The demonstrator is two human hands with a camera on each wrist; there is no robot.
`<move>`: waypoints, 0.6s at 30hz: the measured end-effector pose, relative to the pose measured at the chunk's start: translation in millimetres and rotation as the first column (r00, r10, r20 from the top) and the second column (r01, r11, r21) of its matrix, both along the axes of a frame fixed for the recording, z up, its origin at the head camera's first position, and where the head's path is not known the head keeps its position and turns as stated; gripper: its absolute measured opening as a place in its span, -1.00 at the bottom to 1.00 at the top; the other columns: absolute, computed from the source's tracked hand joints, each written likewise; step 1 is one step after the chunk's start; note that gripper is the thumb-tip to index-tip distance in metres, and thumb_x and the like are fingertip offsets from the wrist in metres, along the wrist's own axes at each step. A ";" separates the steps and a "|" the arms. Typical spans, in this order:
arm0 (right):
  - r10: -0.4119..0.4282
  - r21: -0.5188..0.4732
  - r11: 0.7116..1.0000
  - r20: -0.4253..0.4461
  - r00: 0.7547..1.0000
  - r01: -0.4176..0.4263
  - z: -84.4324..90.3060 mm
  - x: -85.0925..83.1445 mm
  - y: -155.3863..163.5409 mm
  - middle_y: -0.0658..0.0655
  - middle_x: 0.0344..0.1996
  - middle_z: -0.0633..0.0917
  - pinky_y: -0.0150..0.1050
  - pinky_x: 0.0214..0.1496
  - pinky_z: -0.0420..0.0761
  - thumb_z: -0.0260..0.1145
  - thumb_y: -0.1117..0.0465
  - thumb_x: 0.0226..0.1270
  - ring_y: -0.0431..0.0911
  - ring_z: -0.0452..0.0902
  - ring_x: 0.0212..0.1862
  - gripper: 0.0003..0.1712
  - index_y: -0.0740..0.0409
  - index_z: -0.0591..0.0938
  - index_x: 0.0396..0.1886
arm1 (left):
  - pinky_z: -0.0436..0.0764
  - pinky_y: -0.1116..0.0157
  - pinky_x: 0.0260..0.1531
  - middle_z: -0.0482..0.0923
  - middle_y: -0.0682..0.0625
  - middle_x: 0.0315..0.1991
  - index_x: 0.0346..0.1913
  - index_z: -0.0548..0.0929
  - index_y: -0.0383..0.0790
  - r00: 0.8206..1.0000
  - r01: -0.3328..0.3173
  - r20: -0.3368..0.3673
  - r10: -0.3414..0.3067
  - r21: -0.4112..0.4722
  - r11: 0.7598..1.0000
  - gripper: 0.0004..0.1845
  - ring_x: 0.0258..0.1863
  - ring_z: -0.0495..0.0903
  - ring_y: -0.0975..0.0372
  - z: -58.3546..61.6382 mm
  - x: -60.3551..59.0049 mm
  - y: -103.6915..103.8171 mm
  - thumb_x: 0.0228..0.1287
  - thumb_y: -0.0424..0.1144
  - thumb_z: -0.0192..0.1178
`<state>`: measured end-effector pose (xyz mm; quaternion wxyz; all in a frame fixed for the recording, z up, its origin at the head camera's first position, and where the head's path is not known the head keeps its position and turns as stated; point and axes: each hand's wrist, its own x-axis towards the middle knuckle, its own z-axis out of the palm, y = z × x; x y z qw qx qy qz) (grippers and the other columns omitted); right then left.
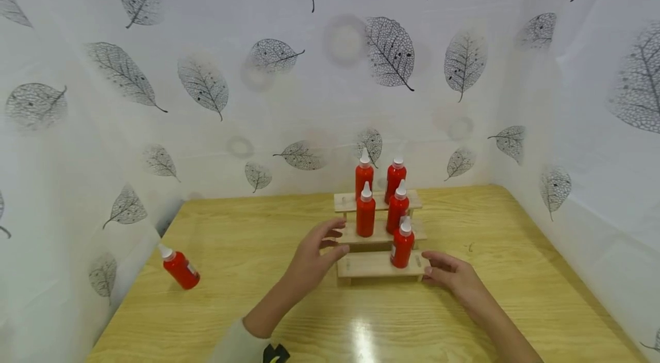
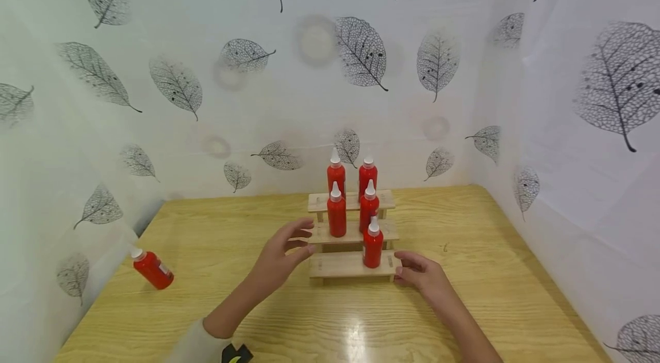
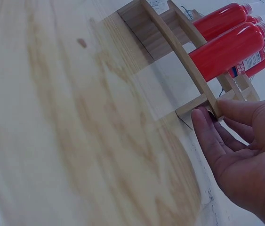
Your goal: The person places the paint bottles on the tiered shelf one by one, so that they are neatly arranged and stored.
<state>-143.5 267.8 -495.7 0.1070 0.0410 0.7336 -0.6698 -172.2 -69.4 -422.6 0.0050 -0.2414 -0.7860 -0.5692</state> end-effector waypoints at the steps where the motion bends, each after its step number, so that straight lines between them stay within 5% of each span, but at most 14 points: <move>1: -0.004 -0.002 1.000 0.001 1.000 0.004 -0.2 -0.1 0.3 0.41 0.30 0.47 -0.18 0.08 0.72 0.30 0.22 0.44 0.02 0.68 0.03 -0.32 0.41 0.35 0.44 | 0.58 0.06 0.23 0.50 -0.04 0.29 0.39 0.46 0.01 1.000 -0.025 -0.004 0.025 -0.002 1.000 -0.46 0.21 0.55 0.04 -0.4 1.7 -8.3 0.38 -0.21 0.30; 9: -0.006 -0.007 1.000 0.006 1.000 0.006 -2.3 -0.8 1.1 0.39 0.27 0.48 -0.19 0.08 0.72 0.30 0.23 0.44 0.01 0.69 0.01 -0.33 0.40 0.35 0.44 | 0.61 0.24 0.18 0.48 0.00 0.30 0.42 0.39 0.01 0.968 -0.252 -0.013 0.251 -0.030 0.967 -0.41 0.20 0.55 0.04 -5.7 11.9 -82.2 0.38 -0.16 0.30; 18: -0.009 -0.010 1.000 0.012 1.000 0.009 -2.6 -0.2 1.1 0.37 0.27 0.47 -0.18 0.09 0.72 0.30 0.23 0.44 0.01 0.67 0.03 -0.33 0.38 0.35 0.45 | 0.46 0.70 0.02 0.44 0.04 0.34 0.49 0.31 0.01 0.870 -0.479 0.060 0.489 -0.136 0.867 -0.38 0.17 0.53 0.31 -7.7 33.3 -151.7 0.45 -0.02 0.21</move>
